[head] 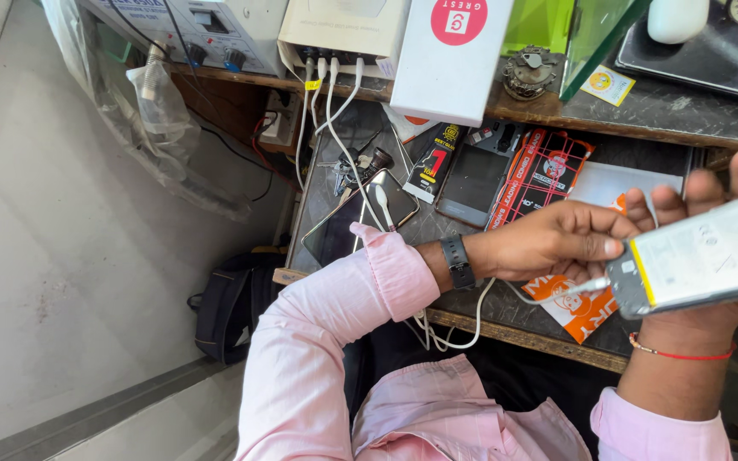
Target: The person uses a heat gun to warm the back of a disassembled smartphone, then inspects the internal components. They connect a charging cable to the device and use tweezers to manipulate a small internal connector. The person also briefly handles a separate smartphone screen with a cracked display.
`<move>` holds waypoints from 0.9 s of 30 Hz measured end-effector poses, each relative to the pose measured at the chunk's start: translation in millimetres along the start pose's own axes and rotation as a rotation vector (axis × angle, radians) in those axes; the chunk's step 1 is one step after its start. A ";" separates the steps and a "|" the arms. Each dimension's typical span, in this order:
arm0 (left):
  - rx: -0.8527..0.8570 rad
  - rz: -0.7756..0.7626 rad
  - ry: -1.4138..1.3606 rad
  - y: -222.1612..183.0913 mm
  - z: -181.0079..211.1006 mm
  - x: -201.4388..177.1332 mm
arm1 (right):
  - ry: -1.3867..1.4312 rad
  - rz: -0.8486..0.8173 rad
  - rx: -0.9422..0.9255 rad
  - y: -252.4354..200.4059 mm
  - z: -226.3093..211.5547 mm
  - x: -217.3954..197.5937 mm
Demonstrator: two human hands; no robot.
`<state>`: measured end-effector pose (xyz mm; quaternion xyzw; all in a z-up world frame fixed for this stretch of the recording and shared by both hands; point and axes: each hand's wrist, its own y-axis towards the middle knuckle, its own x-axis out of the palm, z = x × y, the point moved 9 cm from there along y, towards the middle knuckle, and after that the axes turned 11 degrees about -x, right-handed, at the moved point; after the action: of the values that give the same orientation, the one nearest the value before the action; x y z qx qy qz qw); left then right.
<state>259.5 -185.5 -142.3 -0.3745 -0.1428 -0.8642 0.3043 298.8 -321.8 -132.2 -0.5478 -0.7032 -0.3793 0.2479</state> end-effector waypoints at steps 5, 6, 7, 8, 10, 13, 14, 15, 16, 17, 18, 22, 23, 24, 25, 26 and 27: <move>-0.076 -0.026 0.099 3.7 -9.4 5.3 | 0.100 -0.213 -0.030 -2.4 -0.6 1.9; -0.101 0.028 0.132 5.9 -11.7 1.4 | 0.075 -0.210 -0.041 -1.7 -1.6 5.0; -0.125 0.081 0.165 7.4 -13.9 -3.4 | 0.051 -0.207 -0.053 -1.0 -2.6 10.9; -0.108 0.130 0.250 8.4 -11.9 -7.7 | 0.033 -0.172 -0.051 0.4 -2.0 16.6; -0.072 0.227 0.421 9.9 -8.4 -17.4 | -0.073 -0.127 -0.107 6.1 -2.2 33.1; 0.017 0.381 0.439 6.7 0.8 -37.5 | -0.274 -0.099 -0.230 13.0 -9.3 64.7; 0.059 0.416 0.404 4.3 5.4 -42.5 | -0.307 -0.091 -0.237 12.8 -10.9 74.4; 0.102 0.451 0.367 -0.6 11.5 -47.7 | -0.354 -0.063 -0.242 16.0 -7.5 80.3; 0.136 0.462 0.329 0.6 16.3 -47.2 | -0.417 -0.024 -0.261 15.3 -11.8 82.5; 0.162 0.489 0.330 -2.5 23.5 -47.8 | -0.491 0.035 -0.278 17.1 -14.7 79.6; 0.179 0.508 0.330 -8.5 29.8 -47.1 | -0.426 0.022 -0.258 16.0 -10.7 80.2; 0.242 0.490 0.296 -24.0 52.3 -26.8 | -0.337 0.080 -0.172 13.7 1.2 62.5; 0.267 0.497 0.308 -26.0 57.9 -22.6 | -0.307 0.089 -0.142 13.4 4.2 59.3; 0.282 0.481 0.291 -25.6 61.0 -19.4 | -0.269 0.091 -0.106 13.9 8.3 57.2; 0.296 0.466 0.273 -25.2 62.9 -17.5 | -0.253 0.112 -0.087 13.4 9.2 54.0; 0.312 0.454 0.255 -25.6 64.2 -17.1 | -0.235 0.130 -0.065 13.2 10.8 51.6; 0.313 0.459 0.270 -26.4 64.4 -17.9 | -0.216 0.148 -0.042 12.9 12.8 49.8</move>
<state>288.4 -126.9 -112.2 -0.2274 -0.1441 -0.7822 0.5619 298.2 -281.0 -98.3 -0.6411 -0.6753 -0.3135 0.1863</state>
